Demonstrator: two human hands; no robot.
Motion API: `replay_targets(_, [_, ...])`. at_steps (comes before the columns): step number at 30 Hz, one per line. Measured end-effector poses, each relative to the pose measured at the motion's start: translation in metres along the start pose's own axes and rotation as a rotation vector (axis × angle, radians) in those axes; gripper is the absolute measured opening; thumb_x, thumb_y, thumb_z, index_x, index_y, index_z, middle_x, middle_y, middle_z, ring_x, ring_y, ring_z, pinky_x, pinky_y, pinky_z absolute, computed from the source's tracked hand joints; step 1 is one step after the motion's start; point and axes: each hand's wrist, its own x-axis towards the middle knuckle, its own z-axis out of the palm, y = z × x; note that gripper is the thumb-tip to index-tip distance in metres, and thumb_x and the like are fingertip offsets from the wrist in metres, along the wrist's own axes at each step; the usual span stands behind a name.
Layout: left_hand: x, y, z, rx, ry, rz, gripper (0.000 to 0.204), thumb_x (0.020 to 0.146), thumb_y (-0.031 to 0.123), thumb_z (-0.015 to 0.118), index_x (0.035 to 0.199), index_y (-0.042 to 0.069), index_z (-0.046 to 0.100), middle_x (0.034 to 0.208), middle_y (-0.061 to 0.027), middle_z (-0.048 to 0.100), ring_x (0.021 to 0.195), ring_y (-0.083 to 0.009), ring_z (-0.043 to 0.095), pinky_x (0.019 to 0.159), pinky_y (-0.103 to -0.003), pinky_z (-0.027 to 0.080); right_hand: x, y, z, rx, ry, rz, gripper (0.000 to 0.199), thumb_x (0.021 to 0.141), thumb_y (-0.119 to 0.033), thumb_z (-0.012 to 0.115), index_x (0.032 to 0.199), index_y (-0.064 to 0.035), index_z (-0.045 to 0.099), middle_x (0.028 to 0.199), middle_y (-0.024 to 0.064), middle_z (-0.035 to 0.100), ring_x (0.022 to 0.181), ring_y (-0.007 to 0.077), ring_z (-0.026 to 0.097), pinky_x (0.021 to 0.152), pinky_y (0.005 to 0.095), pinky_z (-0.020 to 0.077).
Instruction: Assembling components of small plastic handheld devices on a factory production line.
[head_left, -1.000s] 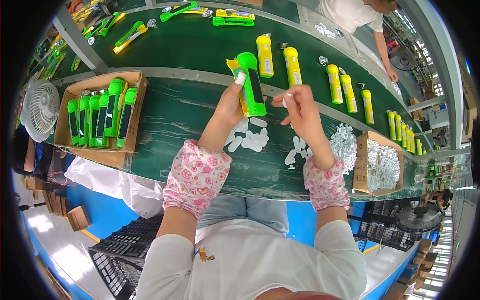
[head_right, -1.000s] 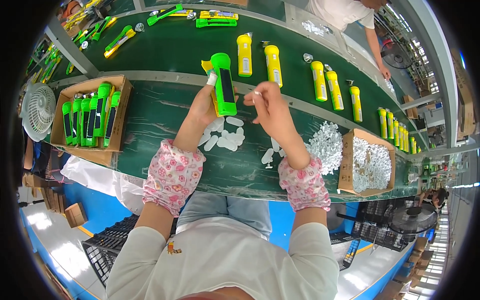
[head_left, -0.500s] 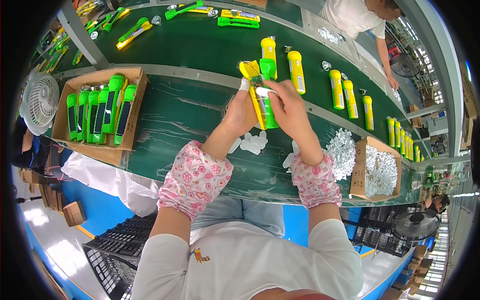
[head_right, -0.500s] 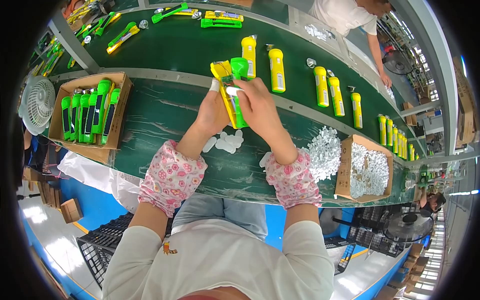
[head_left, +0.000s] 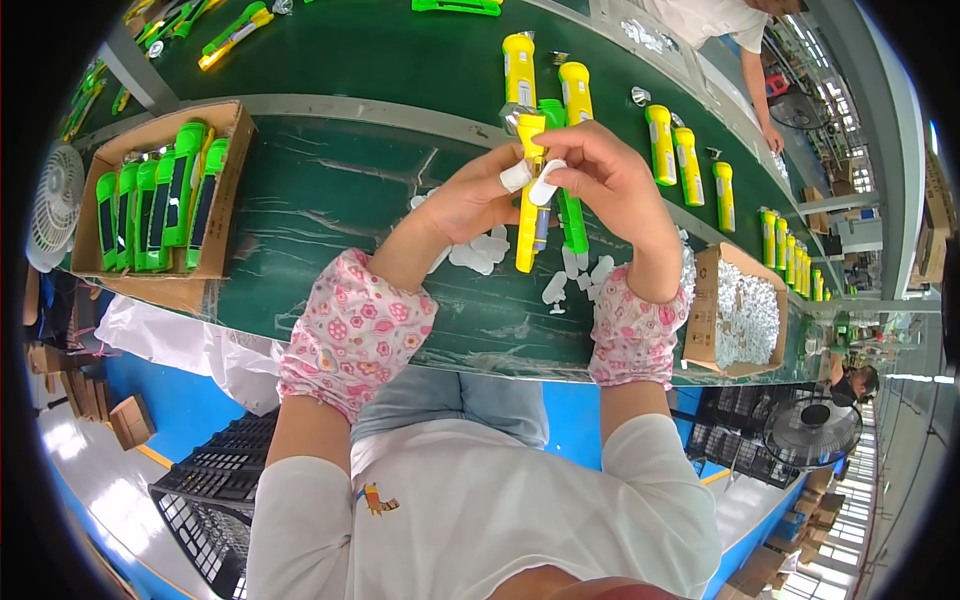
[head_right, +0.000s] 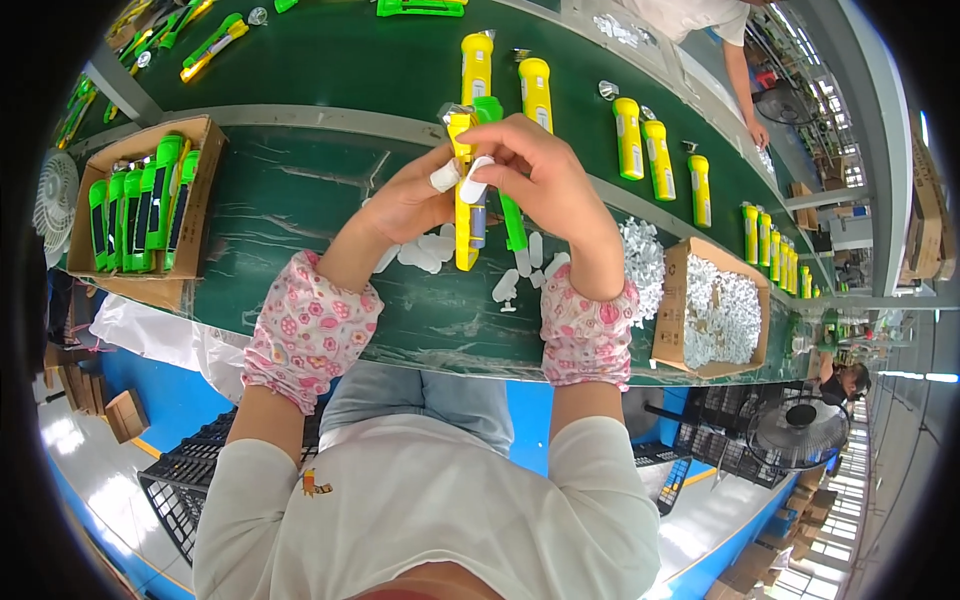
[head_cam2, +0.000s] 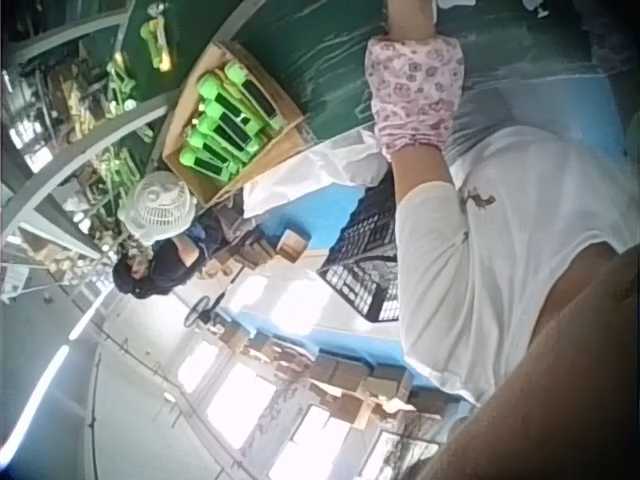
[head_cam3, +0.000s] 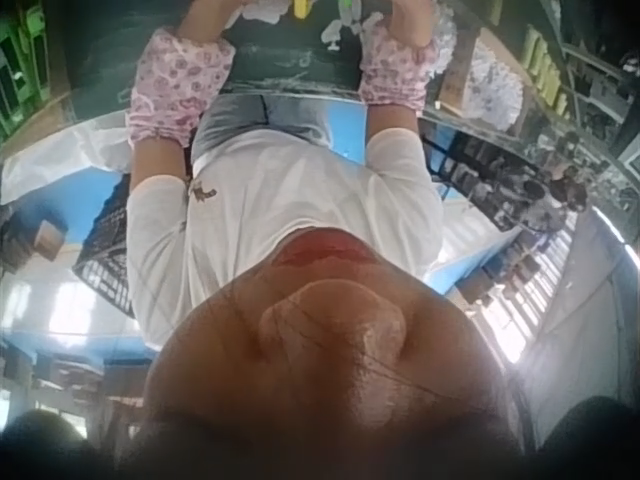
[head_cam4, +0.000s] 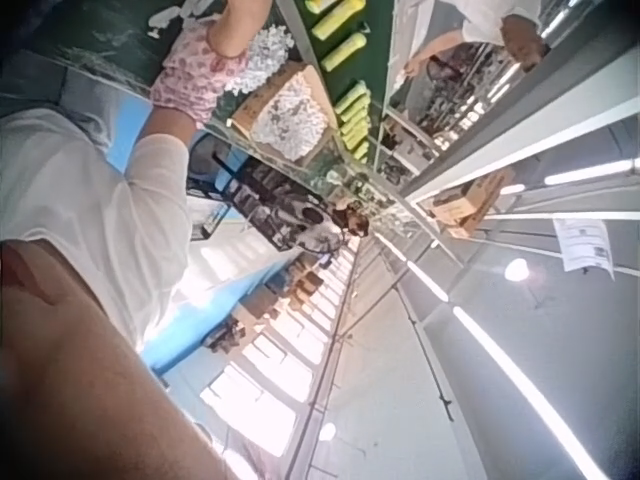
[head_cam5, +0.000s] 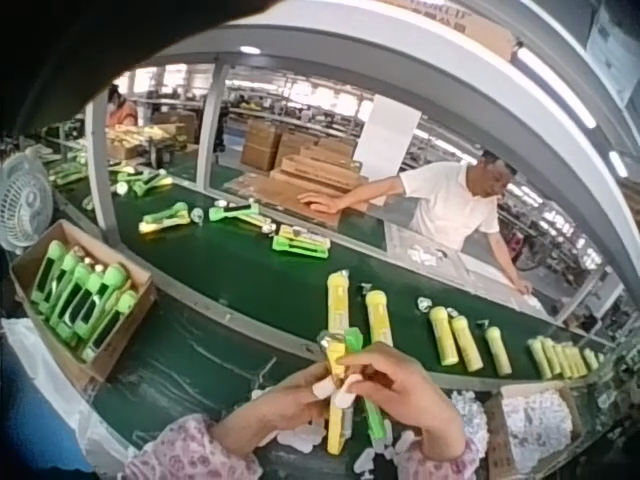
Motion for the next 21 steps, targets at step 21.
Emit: replay_targets(21, [-0.001,0.003,-0.001,0.070,0.081,-0.153,0.051,0.090,0.035,0.063,0.125,0.004,0.044,0.111,-0.0063,0.056,0.103,-0.0182,0.059,0.085,-0.038,0.054,0.004,-0.005,0.002,0.153,0.002,0.007,0.087,0.074,0.017,0.064,0.148,-0.0091,0.025,0.126,0.0087,0.046,0.079,0.0115,0.056,0.071,0.0242,0.0486])
